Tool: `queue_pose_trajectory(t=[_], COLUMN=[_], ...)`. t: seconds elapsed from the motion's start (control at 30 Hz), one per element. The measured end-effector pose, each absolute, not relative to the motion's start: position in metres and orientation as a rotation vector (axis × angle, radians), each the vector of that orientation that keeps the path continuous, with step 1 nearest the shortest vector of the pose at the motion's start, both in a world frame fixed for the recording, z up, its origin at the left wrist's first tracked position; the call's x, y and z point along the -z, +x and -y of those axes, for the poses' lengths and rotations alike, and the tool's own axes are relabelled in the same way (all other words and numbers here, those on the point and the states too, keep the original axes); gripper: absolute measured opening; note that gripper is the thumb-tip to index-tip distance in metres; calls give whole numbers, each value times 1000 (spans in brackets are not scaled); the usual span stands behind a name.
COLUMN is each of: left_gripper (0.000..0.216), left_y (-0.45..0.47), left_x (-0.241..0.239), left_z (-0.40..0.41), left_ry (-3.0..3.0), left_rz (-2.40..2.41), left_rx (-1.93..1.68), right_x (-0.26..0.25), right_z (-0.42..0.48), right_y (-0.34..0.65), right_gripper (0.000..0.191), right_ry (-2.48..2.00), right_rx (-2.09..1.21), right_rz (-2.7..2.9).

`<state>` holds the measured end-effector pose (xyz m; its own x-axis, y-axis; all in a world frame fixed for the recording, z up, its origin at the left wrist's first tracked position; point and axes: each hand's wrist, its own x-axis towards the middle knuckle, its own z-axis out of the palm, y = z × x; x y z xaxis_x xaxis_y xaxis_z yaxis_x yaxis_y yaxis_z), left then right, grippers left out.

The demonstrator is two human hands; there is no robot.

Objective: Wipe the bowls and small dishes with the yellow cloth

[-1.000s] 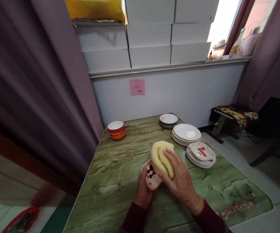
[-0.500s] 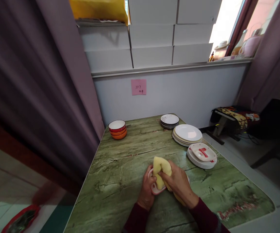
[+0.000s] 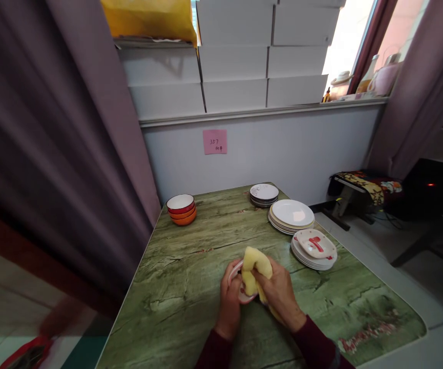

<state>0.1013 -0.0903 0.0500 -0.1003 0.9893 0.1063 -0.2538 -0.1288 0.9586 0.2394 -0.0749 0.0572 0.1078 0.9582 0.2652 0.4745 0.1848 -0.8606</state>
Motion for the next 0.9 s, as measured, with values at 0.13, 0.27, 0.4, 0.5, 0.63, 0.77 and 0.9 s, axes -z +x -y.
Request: queue_pose_trajectory(t=[0.13,0.27,0.4,0.5,0.63,0.77,0.9], left_gripper=[16,10,12,14,17,24,47], left_y=[90,89,90,91,96,102,113], left_x=[-35,-23,-21,-24,-27,-29,-32], left_z=[79,73,72,72,66,53,34], left_ry=[1229,1167,1119,1087,967,936,864], left_rz=[-1305,-1359,-1380,-1360,-1354,-1338,-1290], left_rx=[-1396,-1470,-1525,-1566,-1606,-1591,-1589], right_x=[-65,-69,-61,-55,-54,-49,-35], right_z=[66,56,47,43,36,20,1], right_y=[247,245,237,232,229,229,221], right_gripper=[23,32,34,36,39,36,32], right_ry=[-1199,-861,-871,-945,-987,-1006,-1066], right_rx=[-54,145,95,6,-270,-608,-797], right_rz=[1771,1931,1853,1802,1688,1434,1246])
